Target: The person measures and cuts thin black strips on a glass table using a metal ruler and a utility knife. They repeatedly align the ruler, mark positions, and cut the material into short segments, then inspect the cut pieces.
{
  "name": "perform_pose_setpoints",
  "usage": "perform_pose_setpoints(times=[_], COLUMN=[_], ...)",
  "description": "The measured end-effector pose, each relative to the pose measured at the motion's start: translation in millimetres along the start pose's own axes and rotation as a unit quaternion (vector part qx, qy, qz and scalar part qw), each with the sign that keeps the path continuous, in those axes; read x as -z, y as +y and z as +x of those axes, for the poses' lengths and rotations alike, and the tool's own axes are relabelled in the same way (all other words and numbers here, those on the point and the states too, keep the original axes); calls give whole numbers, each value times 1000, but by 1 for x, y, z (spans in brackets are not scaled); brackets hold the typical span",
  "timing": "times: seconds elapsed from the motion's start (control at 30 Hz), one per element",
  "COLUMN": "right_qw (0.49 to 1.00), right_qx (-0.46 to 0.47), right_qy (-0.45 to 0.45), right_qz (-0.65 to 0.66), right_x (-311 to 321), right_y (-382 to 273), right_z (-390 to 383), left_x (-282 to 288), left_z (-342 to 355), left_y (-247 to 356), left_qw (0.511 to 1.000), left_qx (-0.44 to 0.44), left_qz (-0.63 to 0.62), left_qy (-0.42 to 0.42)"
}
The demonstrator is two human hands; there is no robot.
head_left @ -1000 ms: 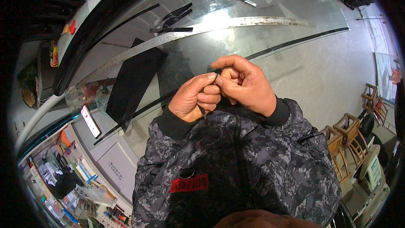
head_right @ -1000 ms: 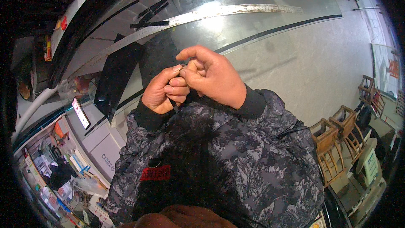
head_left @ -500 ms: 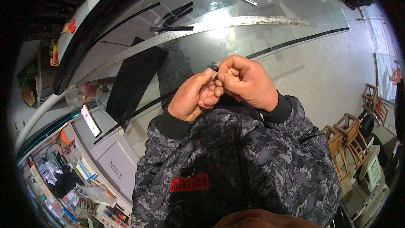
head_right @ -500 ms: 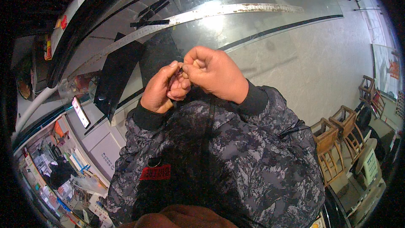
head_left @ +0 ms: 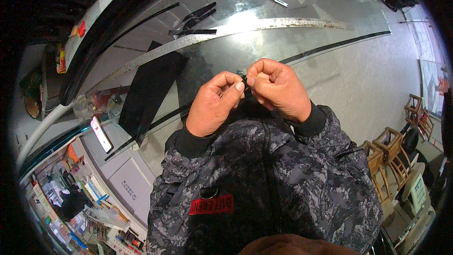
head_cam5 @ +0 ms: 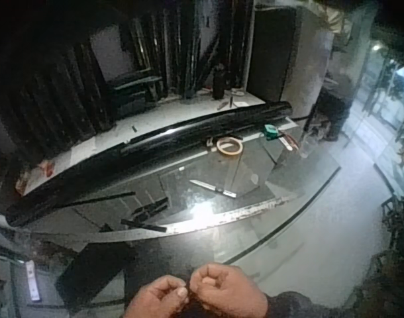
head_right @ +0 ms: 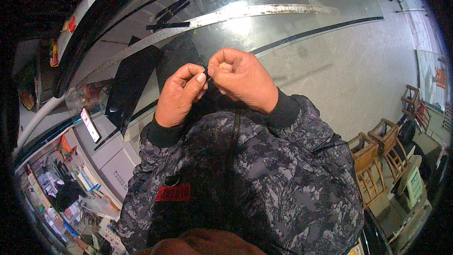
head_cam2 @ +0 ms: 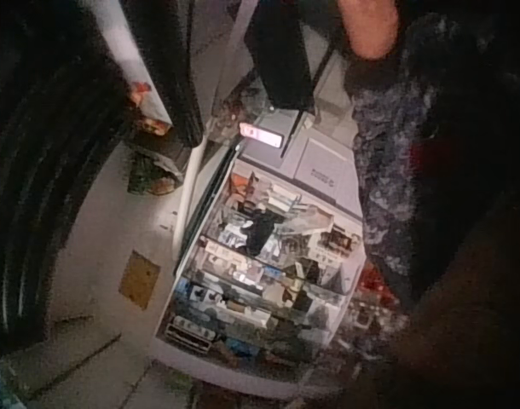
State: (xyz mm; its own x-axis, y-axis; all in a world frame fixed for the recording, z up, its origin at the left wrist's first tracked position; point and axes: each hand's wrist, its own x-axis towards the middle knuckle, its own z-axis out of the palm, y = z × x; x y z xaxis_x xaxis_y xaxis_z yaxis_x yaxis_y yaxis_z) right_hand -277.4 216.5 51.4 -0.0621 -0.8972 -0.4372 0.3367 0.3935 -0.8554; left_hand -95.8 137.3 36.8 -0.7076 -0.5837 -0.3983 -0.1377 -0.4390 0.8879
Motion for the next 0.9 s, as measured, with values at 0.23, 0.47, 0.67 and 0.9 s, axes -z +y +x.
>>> perform_pose_setpoints(times=[0.23,0.47,0.67,0.9], right_qw=[996,995,993,995], right_qx=[84,101,117,83], right_qy=[-1,-25,-27,-2], right_qz=[-8,-9,5,51], right_x=[3,8,8,12], right_y=[10,16,21,18], right_z=[6,8,9,9], left_x=[0,-3,-4,-4], left_z=[-1,-2,-2,-2], left_y=[3,0,-2,-3], left_qw=[1000,998,998,996], left_qx=[-3,-34,-32,-56], left_qz=[12,44,54,66], left_qy=[-1,8,8,27])
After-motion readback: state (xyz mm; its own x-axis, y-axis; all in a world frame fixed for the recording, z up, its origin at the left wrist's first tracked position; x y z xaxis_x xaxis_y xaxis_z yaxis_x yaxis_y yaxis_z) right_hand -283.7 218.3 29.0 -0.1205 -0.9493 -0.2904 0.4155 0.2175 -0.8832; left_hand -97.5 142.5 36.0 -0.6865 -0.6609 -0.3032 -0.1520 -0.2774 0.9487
